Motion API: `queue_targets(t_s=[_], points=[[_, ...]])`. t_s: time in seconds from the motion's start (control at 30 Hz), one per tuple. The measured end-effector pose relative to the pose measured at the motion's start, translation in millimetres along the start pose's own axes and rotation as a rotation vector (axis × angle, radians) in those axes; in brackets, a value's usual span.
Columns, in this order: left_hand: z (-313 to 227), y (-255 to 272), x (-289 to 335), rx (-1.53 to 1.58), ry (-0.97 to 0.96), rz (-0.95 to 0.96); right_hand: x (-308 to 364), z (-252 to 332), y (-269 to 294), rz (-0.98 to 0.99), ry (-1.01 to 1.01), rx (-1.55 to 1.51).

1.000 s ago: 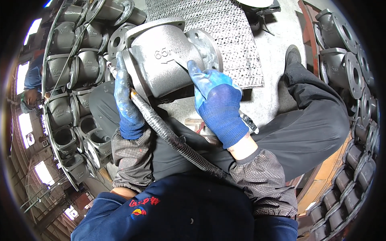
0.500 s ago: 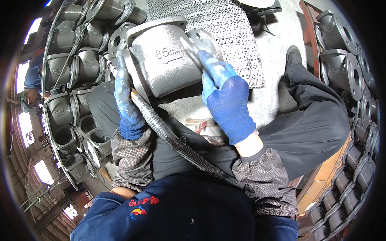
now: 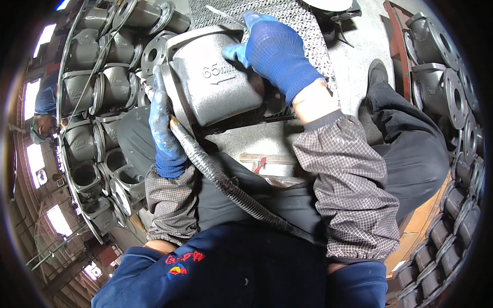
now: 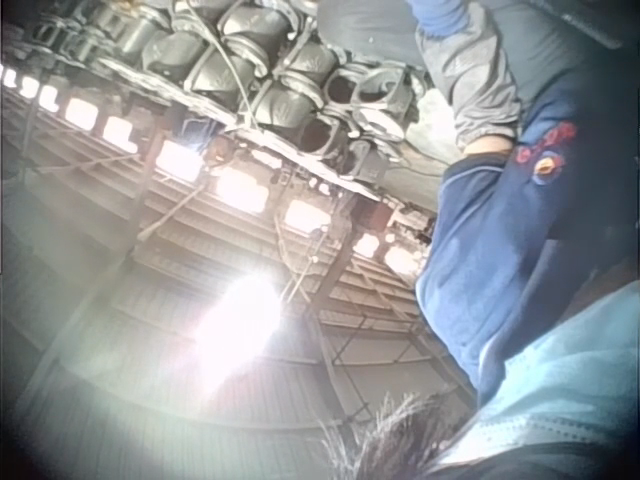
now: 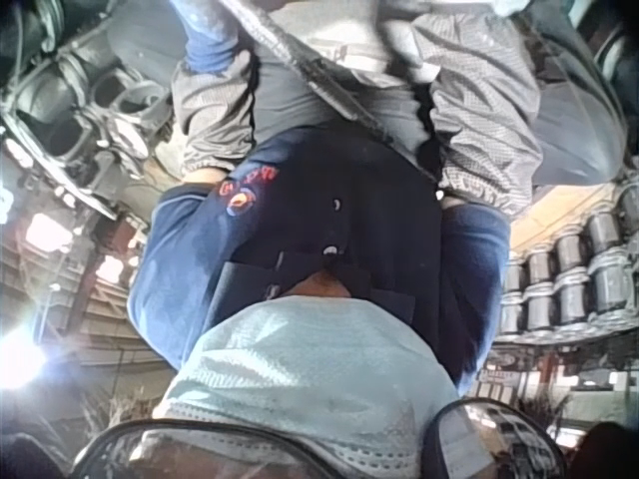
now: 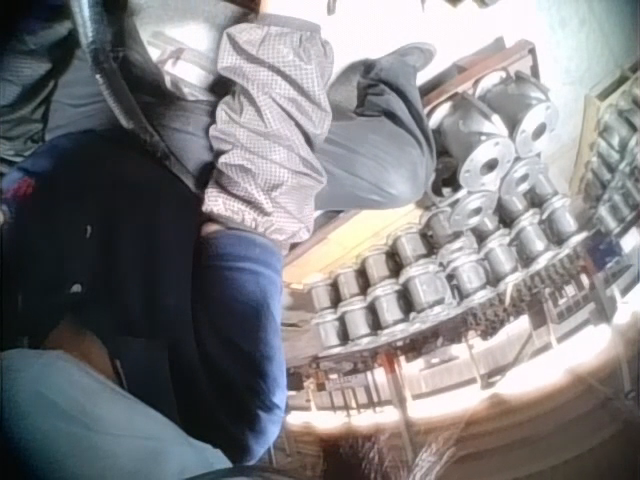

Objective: The person uses a pneumatic grinder to finish the surface of a metal valve housing, rotating it by hand to clean the interior and exterior edges.

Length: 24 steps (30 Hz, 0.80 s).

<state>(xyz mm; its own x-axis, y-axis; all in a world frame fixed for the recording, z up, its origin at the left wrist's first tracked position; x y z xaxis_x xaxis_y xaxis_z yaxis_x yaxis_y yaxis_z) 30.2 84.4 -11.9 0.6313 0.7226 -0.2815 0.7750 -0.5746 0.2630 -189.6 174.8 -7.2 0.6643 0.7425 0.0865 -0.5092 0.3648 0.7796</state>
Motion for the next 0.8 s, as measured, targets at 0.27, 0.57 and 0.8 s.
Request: queue_targets(t_s=[0.27, 0.57, 0.8], points=[[6.4, 4.6, 2.3, 0.015, 0.098, 0.033, 12.6, 3.1, -16.4, 0.041, -0.025, 0.023], [10.0, 2.5, -1.7, 0.195, 0.146, -0.029, 45.8, -2.5, 6.1, -0.317, 0.115, -0.637], [12.1, 7.8, 0.1, 0.14, 0.073, 0.082, 129.0, 86.8, -19.2, -0.083, 0.341, -0.377]])
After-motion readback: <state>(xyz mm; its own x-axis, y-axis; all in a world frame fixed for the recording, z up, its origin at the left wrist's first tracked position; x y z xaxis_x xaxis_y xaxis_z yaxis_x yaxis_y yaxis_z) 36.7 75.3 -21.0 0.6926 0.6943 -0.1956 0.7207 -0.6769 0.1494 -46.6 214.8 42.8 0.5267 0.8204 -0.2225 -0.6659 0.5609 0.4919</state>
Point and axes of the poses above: each hand's wrist, its own x-axis away from the middle knuckle, its own y-axis out of the back of the hand, z = x × y, the point moved 3 cm from there along -x, towards the middle knuckle, and after that the axes turned 1 degree about -y, right-handed, at the moved point
